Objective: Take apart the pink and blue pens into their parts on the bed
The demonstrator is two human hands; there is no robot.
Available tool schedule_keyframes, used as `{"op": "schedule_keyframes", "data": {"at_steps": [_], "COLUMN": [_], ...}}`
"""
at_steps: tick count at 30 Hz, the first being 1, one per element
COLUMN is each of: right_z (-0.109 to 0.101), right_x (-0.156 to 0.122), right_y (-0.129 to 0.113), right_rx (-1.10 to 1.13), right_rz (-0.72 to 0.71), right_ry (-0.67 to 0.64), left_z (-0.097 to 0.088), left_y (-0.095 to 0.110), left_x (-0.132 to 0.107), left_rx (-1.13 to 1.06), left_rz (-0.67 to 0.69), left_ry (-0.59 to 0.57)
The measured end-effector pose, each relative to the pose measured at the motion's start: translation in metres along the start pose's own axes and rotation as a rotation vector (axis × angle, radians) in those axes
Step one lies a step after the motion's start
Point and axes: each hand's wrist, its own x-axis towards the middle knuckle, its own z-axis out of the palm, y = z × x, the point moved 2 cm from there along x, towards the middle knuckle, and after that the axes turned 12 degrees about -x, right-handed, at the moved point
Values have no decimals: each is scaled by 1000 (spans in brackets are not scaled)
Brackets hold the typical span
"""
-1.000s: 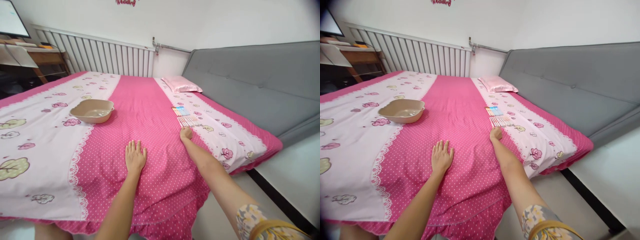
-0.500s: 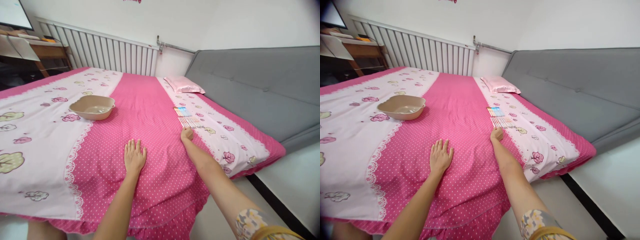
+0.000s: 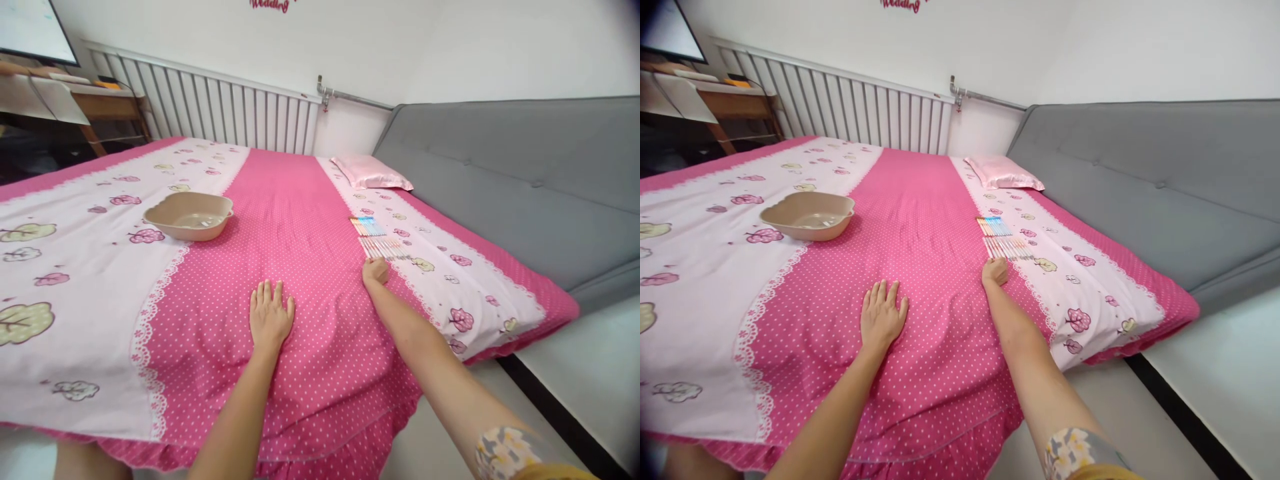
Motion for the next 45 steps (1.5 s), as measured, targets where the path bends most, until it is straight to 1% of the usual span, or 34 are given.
{"op": "schedule_keyframes", "data": {"at_steps": [6,12,15,18,20,23,25,27,29,32,35,37,40,43,45], "right_z": [-3,-13,-19,-24,-27,-37,-50,-68,-90,-122,-146,-157,-168,-173,-173], "right_x": [-6,-15,-24,-41,-54,-76,-89,-100,-109,-121,-130,-134,-138,-139,-139], "right_y": [1,4,3,-1,-5,-16,-26,-36,-46,-57,-63,-65,-66,-68,-69], "right_rx": [18,89,150,220,264,317,329,341,385,392,365,345,322,308,306], "right_rz": [-16,-59,-143,-283,-384,-583,-713,-804,-892,-965,-1025,-1046,-1044,-1021,-1013], "right_ry": [33,29,16,-23,-64,-147,-185,-176,-89,125,325,423,491,505,484], "left_z": [-3,-3,-3,-6,-13,-33,-52,-72,-92,-115,-131,-137,-141,-140,-139], "left_y": [0,0,-1,-3,-3,4,13,25,38,54,68,76,88,93,94], "left_x": [-1,-2,-2,3,10,28,42,56,66,75,75,72,68,67,68], "left_rx": [-9,-12,-5,-9,-41,-117,-137,-137,-118,-67,-9,29,65,85,97], "left_rz": [-5,-11,-8,-4,4,-10,-9,35,91,176,246,296,336,301,273], "left_ry": [-13,-17,-24,-61,-103,-166,-138,-60,26,160,272,316,343,360,367]}}
